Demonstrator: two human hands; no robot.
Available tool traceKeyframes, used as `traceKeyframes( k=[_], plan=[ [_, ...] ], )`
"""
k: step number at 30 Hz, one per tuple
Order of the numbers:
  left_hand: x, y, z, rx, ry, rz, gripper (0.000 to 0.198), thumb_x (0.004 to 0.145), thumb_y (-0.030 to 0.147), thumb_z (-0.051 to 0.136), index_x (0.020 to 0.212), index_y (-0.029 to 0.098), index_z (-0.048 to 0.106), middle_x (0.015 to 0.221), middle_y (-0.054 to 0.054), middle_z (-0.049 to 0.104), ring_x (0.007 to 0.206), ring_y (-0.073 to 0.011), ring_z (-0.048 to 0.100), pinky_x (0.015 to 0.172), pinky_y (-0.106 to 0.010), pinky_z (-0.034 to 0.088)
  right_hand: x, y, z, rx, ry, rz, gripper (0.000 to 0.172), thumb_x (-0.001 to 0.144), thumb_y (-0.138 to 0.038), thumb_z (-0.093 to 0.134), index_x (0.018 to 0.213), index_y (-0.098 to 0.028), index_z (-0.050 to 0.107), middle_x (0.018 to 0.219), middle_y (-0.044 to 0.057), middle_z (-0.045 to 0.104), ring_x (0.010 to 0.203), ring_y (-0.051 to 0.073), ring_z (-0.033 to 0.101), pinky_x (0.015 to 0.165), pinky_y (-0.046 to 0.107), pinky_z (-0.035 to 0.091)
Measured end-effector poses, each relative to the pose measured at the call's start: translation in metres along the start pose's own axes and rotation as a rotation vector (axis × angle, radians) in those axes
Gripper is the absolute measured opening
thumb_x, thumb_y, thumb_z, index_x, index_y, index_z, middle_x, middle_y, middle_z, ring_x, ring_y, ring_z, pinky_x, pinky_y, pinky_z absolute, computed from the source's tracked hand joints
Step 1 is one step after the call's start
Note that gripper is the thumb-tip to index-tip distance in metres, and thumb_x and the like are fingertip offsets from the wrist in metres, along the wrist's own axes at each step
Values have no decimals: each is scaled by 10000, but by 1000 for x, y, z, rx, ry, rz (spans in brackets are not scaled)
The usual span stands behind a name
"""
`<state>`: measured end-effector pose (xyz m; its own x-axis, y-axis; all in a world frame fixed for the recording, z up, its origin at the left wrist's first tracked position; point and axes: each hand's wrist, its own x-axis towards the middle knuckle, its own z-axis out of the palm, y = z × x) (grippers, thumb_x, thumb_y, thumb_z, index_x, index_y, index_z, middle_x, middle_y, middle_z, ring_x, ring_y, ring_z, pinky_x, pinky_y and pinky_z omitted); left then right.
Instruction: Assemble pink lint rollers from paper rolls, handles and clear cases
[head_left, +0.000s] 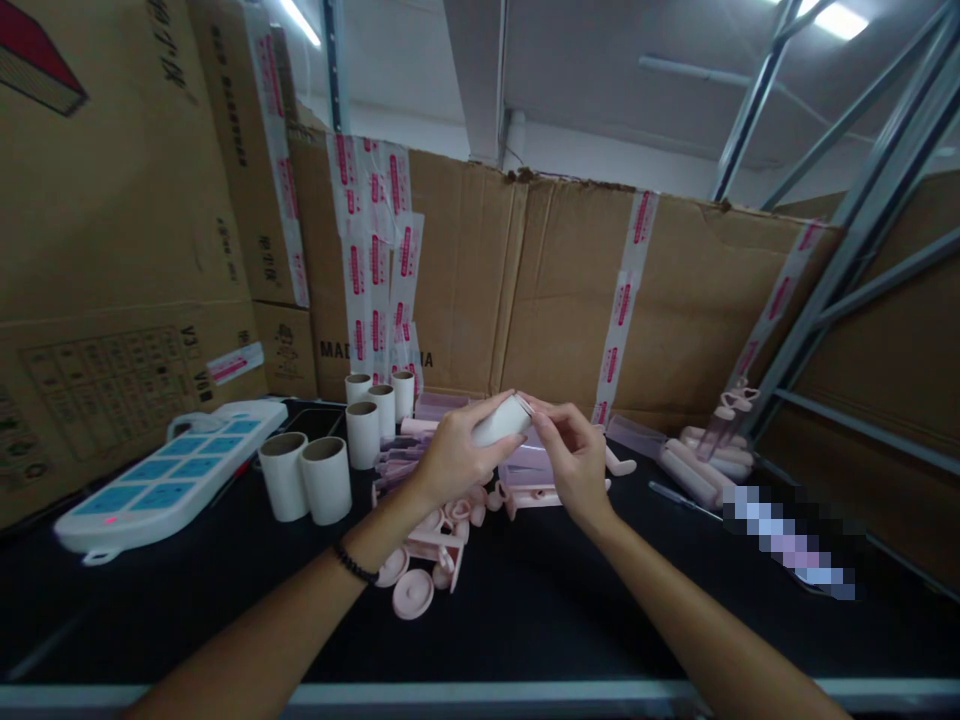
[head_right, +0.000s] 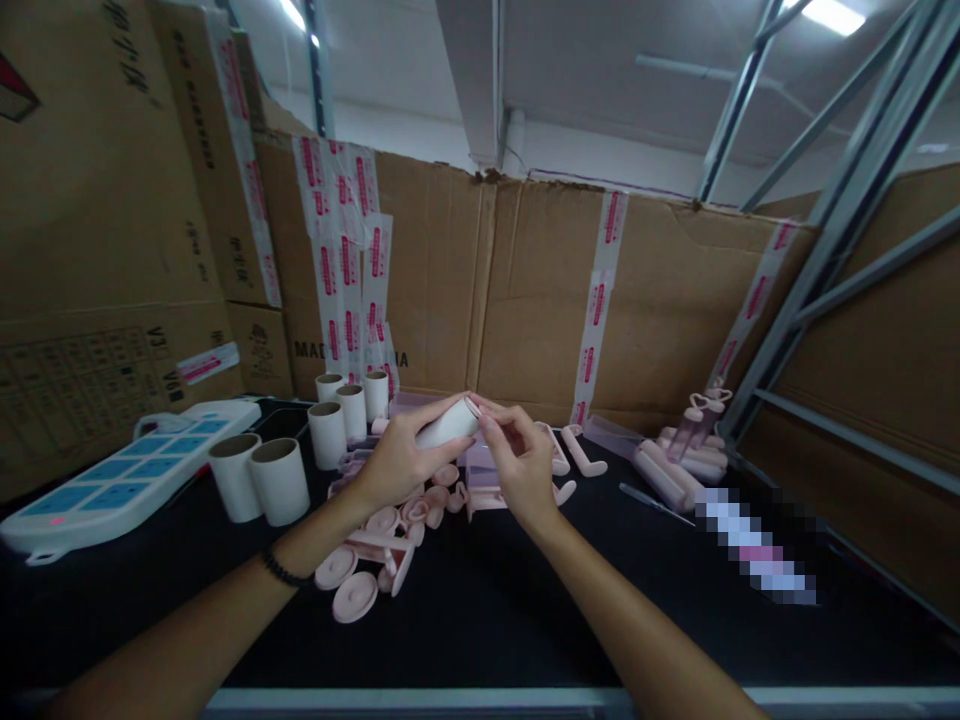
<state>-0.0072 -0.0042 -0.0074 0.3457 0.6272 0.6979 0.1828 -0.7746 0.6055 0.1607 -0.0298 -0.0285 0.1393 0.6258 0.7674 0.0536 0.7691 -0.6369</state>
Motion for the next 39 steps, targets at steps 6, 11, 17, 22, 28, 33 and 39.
traceKeyframes(
  k=[6, 11, 17, 22, 28, 33, 39],
  plan=[
    [3, 4, -7, -192, -131, -69, 508, 853, 351, 738, 1296, 107, 687, 1241, -114, 741, 1108, -275, 689, 981, -371, 516, 6, 1, -3, 122, -50, 82, 207, 915, -423, 695, 847, -237, 636, 1166, 95, 774, 1195, 271, 697, 1086, 486, 508],
    [4, 3, -8, -195, -174, -66, 490, 862, 353, 723, 1288, 111, 693, 1143, -92, 752, 1045, -257, 678, 915, -342, 510, 12, 5, -7, 277, -122, 150, 213, 856, -390, 770, 864, -235, 625, 1208, 96, 753, 1191, 257, 690, 1088, 476, 493],
    [7, 3, -13, -253, -249, -110, 462, 850, 362, 742, 1241, 118, 712, 1013, -57, 737, 887, -193, 661, 757, -262, 494, 18, 5, -18, 182, -193, 164, 266, 829, -429, 788, 1007, -250, 704, 1174, 72, 752, 1134, 237, 690, 1031, 420, 531],
    [5, 2, -19, -464, -394, -350, 431, 828, 435, 761, 1084, 92, 708, 696, -7, 629, 506, -96, 529, 439, -191, 362, 19, 3, -22, 102, -268, 114, 292, 849, -419, 773, 1102, -274, 766, 1154, 56, 744, 1081, 227, 689, 953, 368, 564],
    [-2, 12, -20, -749, -413, -503, 379, 824, 390, 771, 1047, 99, 675, 716, -44, 675, 436, -78, 537, 393, -172, 399, 19, -10, -24, 33, -298, -14, 274, 885, -384, 750, 1148, -318, 784, 1180, 58, 715, 1148, 231, 653, 988, 375, 552],
    [-2, 13, -20, -831, -419, -531, 381, 812, 373, 787, 1039, 92, 667, 738, -66, 699, 447, -80, 560, 396, -164, 413, 18, -16, -26, 41, -340, 0, 372, 858, -382, 784, 1223, -320, 758, 1213, 64, 687, 1156, 236, 646, 1027, 400, 536],
    [-1, 13, -21, -833, -441, -533, 362, 826, 374, 772, 1023, 97, 649, 707, -54, 688, 445, -86, 564, 385, -167, 403, 20, -15, -29, -10, -323, -41, 327, 898, -372, 740, 1222, -338, 758, 1208, 64, 689, 1163, 238, 635, 1001, 398, 538]
  ],
)
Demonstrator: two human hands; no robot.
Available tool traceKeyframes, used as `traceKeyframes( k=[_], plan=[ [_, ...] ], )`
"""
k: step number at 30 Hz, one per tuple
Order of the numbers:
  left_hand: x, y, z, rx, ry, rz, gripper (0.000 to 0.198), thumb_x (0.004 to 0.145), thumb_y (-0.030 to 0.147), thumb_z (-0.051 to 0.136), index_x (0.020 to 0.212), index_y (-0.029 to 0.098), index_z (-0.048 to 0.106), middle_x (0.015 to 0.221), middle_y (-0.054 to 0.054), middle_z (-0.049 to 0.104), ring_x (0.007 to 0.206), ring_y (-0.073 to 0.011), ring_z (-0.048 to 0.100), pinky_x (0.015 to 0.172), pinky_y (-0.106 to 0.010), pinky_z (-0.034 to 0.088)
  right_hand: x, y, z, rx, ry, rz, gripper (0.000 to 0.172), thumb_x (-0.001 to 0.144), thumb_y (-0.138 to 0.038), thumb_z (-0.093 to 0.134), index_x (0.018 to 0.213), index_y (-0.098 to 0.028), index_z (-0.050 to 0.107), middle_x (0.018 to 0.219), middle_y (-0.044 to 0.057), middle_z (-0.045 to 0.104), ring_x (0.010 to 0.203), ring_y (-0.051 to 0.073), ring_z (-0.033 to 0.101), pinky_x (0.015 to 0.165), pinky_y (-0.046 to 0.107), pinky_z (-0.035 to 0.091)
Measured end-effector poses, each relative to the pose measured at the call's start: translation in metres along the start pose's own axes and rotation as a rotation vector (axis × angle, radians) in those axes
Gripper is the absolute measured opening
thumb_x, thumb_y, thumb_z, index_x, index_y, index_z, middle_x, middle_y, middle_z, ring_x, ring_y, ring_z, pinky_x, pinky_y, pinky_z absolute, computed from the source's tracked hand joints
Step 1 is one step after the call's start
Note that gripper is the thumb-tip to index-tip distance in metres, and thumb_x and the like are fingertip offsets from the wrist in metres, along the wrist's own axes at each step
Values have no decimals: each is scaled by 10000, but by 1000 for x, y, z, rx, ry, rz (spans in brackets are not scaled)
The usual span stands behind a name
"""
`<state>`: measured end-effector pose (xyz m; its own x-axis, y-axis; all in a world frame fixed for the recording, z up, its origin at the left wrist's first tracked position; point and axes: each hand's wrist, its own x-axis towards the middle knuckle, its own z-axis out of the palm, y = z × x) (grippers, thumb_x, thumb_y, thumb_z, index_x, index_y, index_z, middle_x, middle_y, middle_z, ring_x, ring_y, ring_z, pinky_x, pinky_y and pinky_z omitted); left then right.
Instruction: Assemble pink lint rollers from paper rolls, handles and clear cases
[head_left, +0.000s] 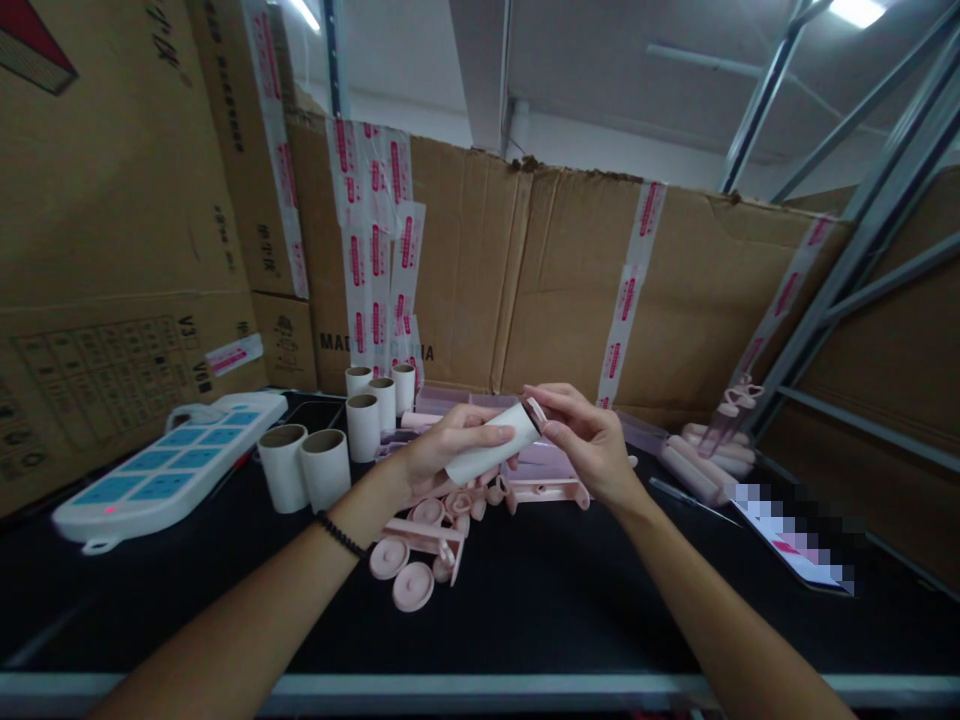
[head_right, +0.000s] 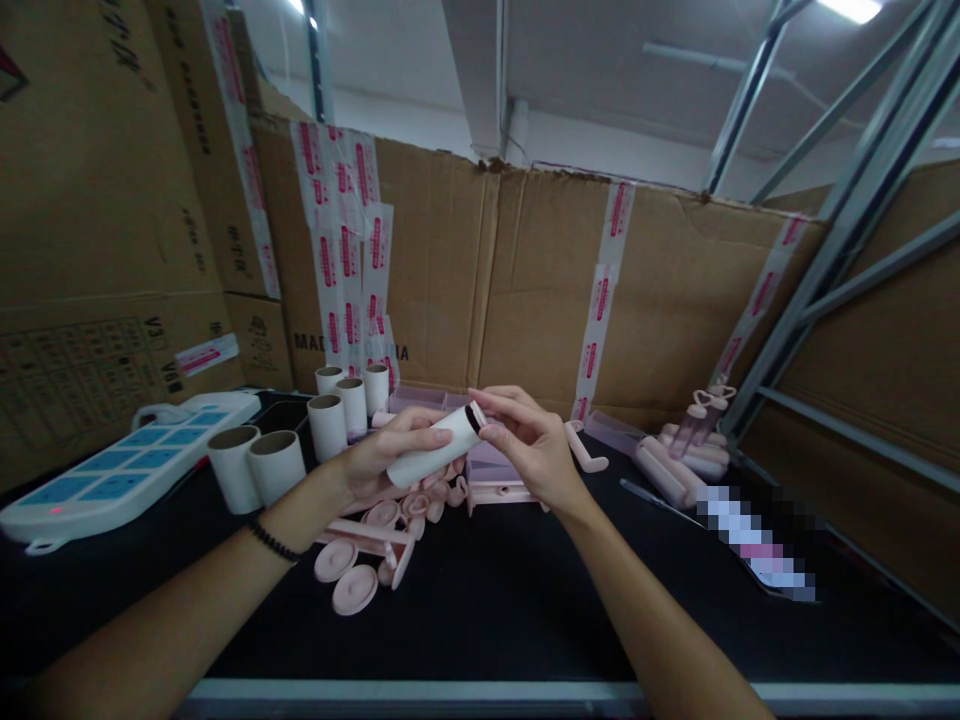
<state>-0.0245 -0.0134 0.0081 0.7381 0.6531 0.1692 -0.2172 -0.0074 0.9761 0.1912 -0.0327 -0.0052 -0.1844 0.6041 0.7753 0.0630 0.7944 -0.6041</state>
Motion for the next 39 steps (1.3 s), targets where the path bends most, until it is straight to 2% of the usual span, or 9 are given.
traceKeyframes(
  k=[8, 16, 21, 26, 29, 32, 34, 37, 39],
  plan=[
    [1, -2, -2, 10, 20, -4, 407, 801, 390, 798, 1042, 93, 660, 760, -69, 705, 432, -73, 551, 371, -162, 394, 2, 5, -5, -50, -43, -9, 337, 863, -396, 781, 1196, -344, 769, 1182, 60, 719, 1136, 249, 651, 1012, 424, 533],
    [4, -2, -5, 41, 80, 52, 400, 811, 398, 790, 1037, 92, 665, 726, -46, 671, 468, -85, 568, 392, -173, 412, -5, -2, 17, -144, 101, -34, 283, 960, -337, 662, 1228, -360, 753, 1228, 44, 741, 1170, 241, 670, 1032, 411, 532],
    [8, -2, -3, 48, 175, 106, 362, 800, 411, 800, 947, 105, 672, 688, -17, 640, 460, -78, 558, 400, -174, 436, -14, -1, 38, -163, 150, 32, 427, 976, -374, 625, 1402, -347, 635, 1373, 35, 688, 1202, 257, 660, 1106, 458, 492],
    [8, -1, -3, 103, 172, 134, 378, 804, 445, 790, 888, 99, 662, 629, -12, 611, 430, -81, 538, 376, -174, 408, -19, 1, 44, -163, 166, 69, 512, 970, -386, 633, 1474, -332, 562, 1297, 47, 729, 1059, 253, 710, 1041, 457, 534],
    [9, -1, -4, 118, 163, 111, 432, 827, 474, 766, 1005, 92, 671, 652, -22, 629, 420, -84, 542, 363, -173, 409, -14, 1, 41, -168, 139, 71, 511, 972, -394, 628, 1475, -332, 559, 1361, 45, 695, 1183, 270, 680, 1114, 485, 484],
    [10, 0, -3, 90, 218, 170, 562, 840, 447, 760, 1288, 139, 618, 764, -27, 669, 452, -84, 573, 371, -166, 421, -7, 4, 38, -167, 78, 60, 519, 987, -428, 595, 1494, -336, 530, 1493, 32, 597, 1423, 276, 513, 1234, 510, 336],
    [11, 1, -2, 74, 257, 228, 640, 849, 419, 754, 1417, 209, 547, 834, -27, 685, 480, -90, 599, 383, -166, 436, -4, 8, 38, -165, 56, 55, 539, 1001, -441, 564, 1524, -336, 487, 1548, 25, 541, 1494, 259, 422, 1263, 502, 279],
    [15, 1, -4, 46, 326, 303, 618, 859, 421, 737, 1416, 250, 530, 830, -19, 682, 485, -110, 614, 398, -189, 469, -3, 14, 37, -244, 106, 22, 540, 1018, -395, 534, 1546, -323, 449, 1564, 39, 520, 1464, 239, 454, 1228, 477, 347],
    [18, 0, -10, -7, 420, 368, 560, 856, 435, 727, 1343, 247, 525, 783, -6, 674, 475, -135, 622, 410, -220, 498, -2, 17, 33, -415, 105, -35, 468, 1013, -323, 541, 1480, -287, 537, 1482, 65, 597, 1381, 242, 520, 1166, 464, 410]
  ],
)
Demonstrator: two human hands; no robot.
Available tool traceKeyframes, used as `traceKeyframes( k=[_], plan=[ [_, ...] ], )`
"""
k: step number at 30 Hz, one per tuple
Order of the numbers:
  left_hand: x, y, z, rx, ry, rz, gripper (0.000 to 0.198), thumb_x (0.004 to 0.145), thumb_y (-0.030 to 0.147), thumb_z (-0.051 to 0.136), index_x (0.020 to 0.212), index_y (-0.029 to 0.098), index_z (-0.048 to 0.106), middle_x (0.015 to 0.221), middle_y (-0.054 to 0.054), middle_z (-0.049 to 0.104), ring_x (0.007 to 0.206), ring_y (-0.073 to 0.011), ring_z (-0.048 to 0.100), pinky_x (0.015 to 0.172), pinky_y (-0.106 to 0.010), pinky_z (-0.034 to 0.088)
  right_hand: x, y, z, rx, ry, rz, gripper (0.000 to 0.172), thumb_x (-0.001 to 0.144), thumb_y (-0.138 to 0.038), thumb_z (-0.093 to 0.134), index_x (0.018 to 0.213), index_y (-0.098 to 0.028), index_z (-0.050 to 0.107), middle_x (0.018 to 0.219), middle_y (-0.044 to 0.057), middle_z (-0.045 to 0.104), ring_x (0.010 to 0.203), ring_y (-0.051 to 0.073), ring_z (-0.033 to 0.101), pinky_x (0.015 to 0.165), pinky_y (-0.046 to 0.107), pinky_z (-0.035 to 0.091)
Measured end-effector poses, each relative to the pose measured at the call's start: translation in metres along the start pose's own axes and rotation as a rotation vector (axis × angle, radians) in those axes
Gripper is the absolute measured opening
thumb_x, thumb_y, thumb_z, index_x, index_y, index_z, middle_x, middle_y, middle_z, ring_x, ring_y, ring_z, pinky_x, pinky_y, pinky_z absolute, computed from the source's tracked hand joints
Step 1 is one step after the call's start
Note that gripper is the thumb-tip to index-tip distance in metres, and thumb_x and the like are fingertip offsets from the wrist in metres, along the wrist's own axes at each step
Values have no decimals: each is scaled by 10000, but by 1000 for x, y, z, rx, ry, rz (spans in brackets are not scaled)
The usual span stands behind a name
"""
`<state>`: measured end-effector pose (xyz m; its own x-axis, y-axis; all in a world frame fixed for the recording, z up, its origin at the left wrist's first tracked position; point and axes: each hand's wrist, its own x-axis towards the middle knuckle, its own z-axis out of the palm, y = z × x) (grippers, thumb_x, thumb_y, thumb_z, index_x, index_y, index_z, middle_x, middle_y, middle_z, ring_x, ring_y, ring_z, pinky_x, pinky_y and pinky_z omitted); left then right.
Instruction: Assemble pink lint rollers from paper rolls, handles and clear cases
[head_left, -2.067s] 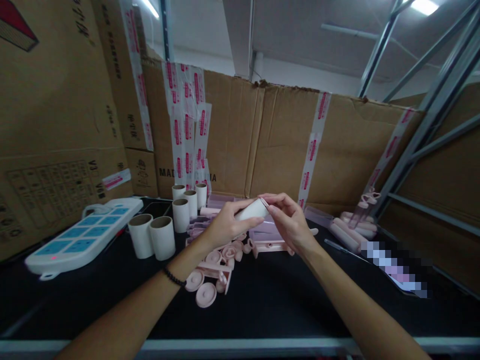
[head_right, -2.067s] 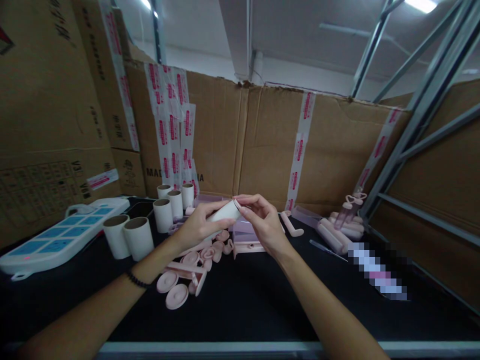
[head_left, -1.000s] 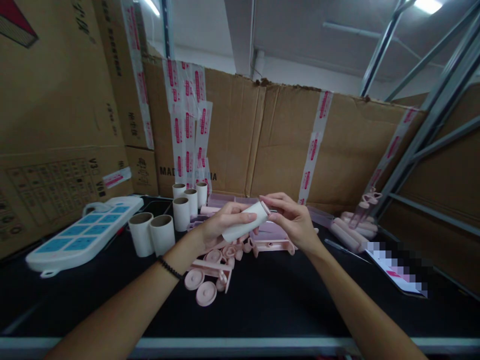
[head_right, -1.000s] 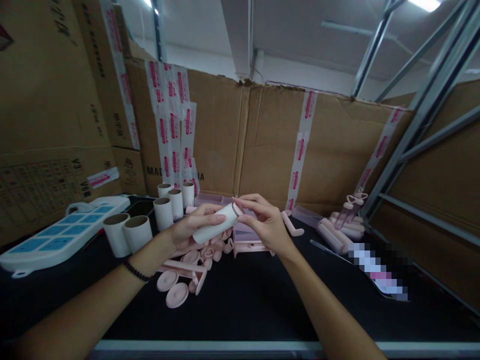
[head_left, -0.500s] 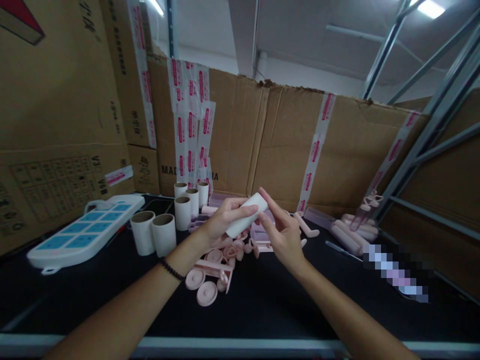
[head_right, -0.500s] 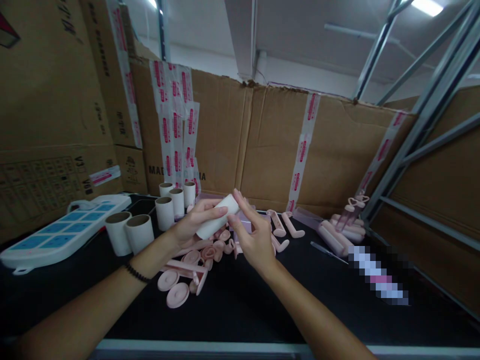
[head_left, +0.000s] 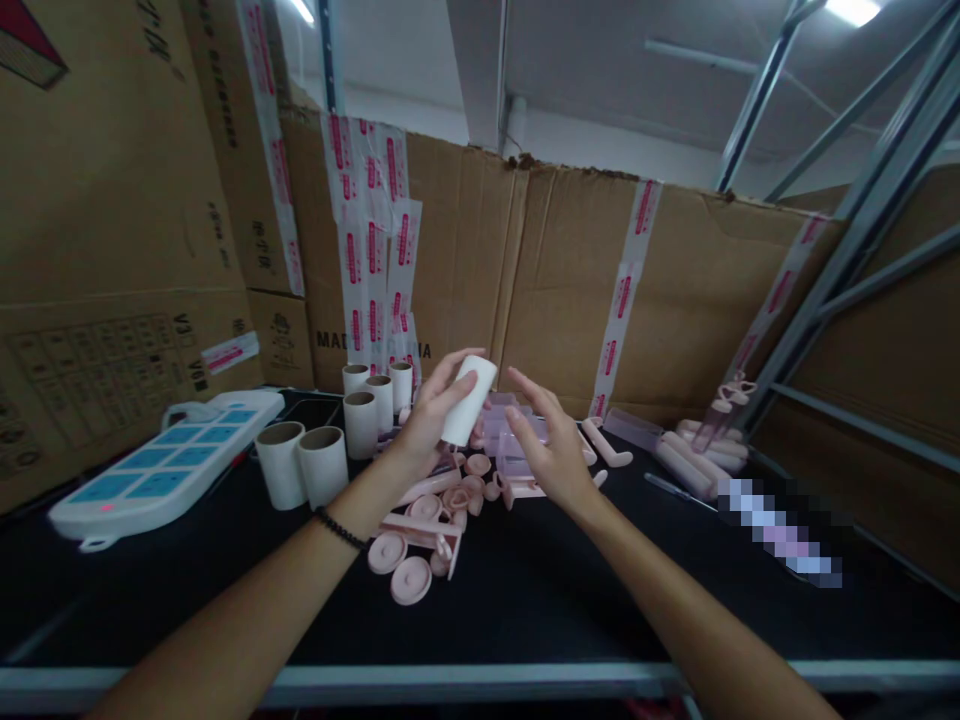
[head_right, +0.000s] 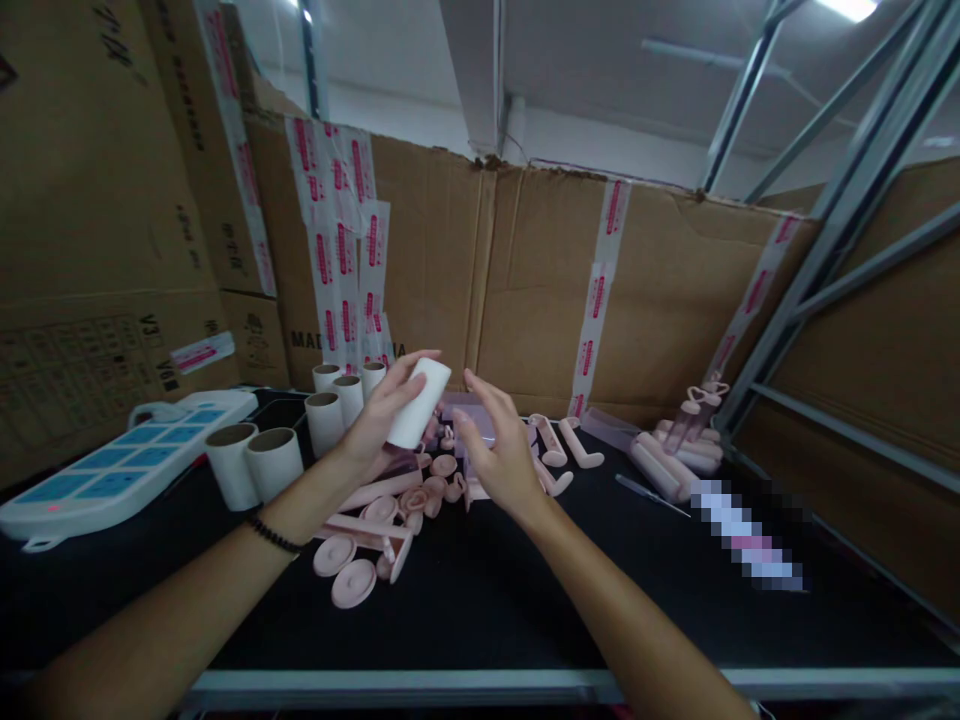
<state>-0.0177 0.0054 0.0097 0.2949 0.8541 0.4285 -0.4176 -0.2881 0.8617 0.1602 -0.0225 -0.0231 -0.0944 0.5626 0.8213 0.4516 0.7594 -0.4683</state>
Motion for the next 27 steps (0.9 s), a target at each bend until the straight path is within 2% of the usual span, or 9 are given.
traceKeyframes(
  k=[2, 5, 8, 10, 15, 19, 22, 27],
  plan=[
    [5, -3, -6, -61, 152, 49, 522, 838, 441, 728, 1263, 253, 488, 752, 7, 676, 471, -163, 640, 420, -244, 514, 3, 4, -4, -239, -118, -98, 333, 998, -261, 558, 1308, -242, 678, 1337, 85, 689, 1266, 264, 565, 1087, 467, 443],
    [13, -9, -15, -119, 381, 85, 513, 798, 437, 741, 1181, 258, 451, 742, 11, 689, 483, -195, 672, 419, -246, 509, 14, 9, -7, -564, -484, -243, 211, 973, -236, 601, 1108, -192, 757, 1188, 108, 738, 1135, 290, 575, 975, 464, 447],
    [17, -14, -21, -145, 496, 94, 506, 784, 423, 748, 1156, 257, 448, 753, 2, 706, 522, -206, 693, 447, -256, 527, 27, 11, 0, -710, -818, -346, 230, 938, -228, 645, 1139, -177, 744, 1177, 119, 730, 1113, 282, 572, 913, 417, 438],
    [19, -16, -22, -162, 526, 102, 505, 777, 410, 759, 1148, 258, 453, 755, 3, 708, 546, -197, 697, 481, -263, 544, 35, 12, 8, -756, -949, -392, 256, 923, -223, 655, 1160, -174, 735, 1183, 119, 731, 1121, 276, 577, 904, 395, 428],
    [19, -18, -20, -169, 570, 139, 467, 775, 387, 759, 1116, 243, 475, 793, -5, 703, 624, -194, 713, 557, -269, 557, 48, 10, 29, -871, -1082, -399, 249, 888, -301, 707, 1102, -184, 756, 1126, 115, 760, 1140, 291, 605, 939, 399, 419],
    [18, -18, -19, -176, 565, 124, 465, 767, 369, 764, 1113, 245, 479, 809, -6, 702, 640, -188, 709, 584, -266, 552, 52, 7, 41, -944, -1143, -377, 330, 830, -414, 784, 1073, -191, 766, 1107, 132, 771, 1144, 321, 627, 976, 440, 424],
    [18, -18, -19, -180, 553, 127, 451, 768, 354, 761, 1103, 246, 479, 814, -7, 704, 659, -191, 716, 569, -253, 542, 53, 7, 49, -942, -1172, -353, 341, 831, -373, 780, 1115, -186, 754, 1143, 145, 766, 1158, 327, 643, 1004, 453, 419],
    [18, -16, -18, -205, 587, 135, 419, 794, 333, 750, 1097, 250, 474, 844, -3, 700, 709, -193, 734, 564, -242, 545, 52, 15, 57, -917, -1181, -333, 232, 890, -248, 658, 1095, -193, 751, 1148, 135, 771, 1109, 292, 689, 987, 420, 437]
  ],
)
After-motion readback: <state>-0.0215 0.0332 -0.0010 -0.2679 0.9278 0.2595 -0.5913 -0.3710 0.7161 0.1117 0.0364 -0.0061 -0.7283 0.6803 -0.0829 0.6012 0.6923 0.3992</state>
